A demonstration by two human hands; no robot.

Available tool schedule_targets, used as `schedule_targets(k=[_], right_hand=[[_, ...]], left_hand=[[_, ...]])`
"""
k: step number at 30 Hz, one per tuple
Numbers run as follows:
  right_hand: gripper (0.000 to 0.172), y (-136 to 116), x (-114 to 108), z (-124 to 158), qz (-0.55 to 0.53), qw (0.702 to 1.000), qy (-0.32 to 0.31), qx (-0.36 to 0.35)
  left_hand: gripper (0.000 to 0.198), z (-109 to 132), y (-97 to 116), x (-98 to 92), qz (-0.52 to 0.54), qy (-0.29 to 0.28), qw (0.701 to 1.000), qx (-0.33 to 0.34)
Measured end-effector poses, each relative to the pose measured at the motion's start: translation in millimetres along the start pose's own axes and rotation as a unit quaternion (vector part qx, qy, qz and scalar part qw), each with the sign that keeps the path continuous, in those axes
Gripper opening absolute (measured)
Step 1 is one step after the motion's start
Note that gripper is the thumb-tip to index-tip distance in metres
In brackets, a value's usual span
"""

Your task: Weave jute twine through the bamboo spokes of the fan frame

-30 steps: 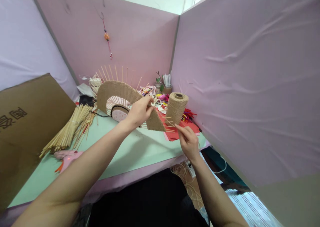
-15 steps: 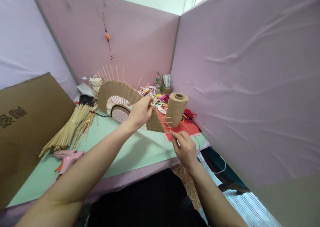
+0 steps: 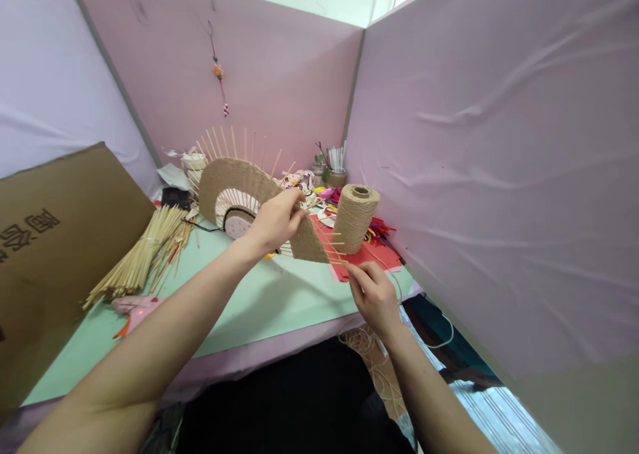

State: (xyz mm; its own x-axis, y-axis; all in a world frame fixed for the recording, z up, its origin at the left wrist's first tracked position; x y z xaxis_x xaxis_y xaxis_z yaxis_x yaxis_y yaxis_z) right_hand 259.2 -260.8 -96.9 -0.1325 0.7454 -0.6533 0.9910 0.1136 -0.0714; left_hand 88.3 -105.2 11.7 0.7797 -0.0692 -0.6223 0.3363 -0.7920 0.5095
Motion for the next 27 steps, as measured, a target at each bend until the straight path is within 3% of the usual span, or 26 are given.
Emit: schedule_targets(k=[3, 7, 11, 14, 21, 24, 27], right_hand=[[0.032, 3.3, -5.1, -8.3, 0.006, 0.999, -0.039, -0.016], [0.027, 9.3, -8.9, -16.0, -0.084, 0.995, -0.056, -0.009], [0.018, 17.3, -3.1, -18.5, -0.188, 0.976, -0.05, 0.097], [0.019, 21.2, 6.5, -18.8, -0.248, 0.946, -0.087, 0.19], [0.024, 31.1, 20.5, -21.5, -0.383, 0.829, -0.25, 0.321], [0.025, 32.9, 27.3, -21.4, -0.473, 0.748, -0.335, 0.323], [0.028, 30.4, 38.9, -19.6, -0.548, 0.673, -0.367, 0.335]], left_hand=[[0.022, 0.7, 2.0, -1.1, 0.004, -0.005, 1.0, 0.002], [0.021, 2.1, 3.9, -4.0, 0.014, -0.008, 1.0, -0.002], [0.021, 5.1, 4.9, -5.1, 0.028, -0.01, 1.0, -0.005], [0.022, 7.4, 5.0, -4.7, 0.033, -0.014, 0.999, -0.009], [0.022, 9.9, 3.5, -1.6, 0.043, -0.02, 0.999, -0.006], [0.021, 10.2, 3.8, -2.3, 0.04, -0.022, 0.999, -0.004], [0.02, 10.0, 6.7, -6.1, 0.034, -0.019, 0.999, -0.01]])
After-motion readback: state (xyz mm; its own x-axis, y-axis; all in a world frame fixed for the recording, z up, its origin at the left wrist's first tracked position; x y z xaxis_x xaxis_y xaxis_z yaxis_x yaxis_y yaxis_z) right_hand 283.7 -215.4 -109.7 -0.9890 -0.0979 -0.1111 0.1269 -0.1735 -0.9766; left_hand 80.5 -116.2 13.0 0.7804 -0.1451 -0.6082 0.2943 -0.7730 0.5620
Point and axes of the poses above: each hand's wrist, its own z-axis away from the middle knuckle, its own x-axis out of the palm, y = z × x, the point moved 4 cm from there along -z, towards the middle knuckle, and after that the axes turned 15 degrees about z, right-handed, at the moved point
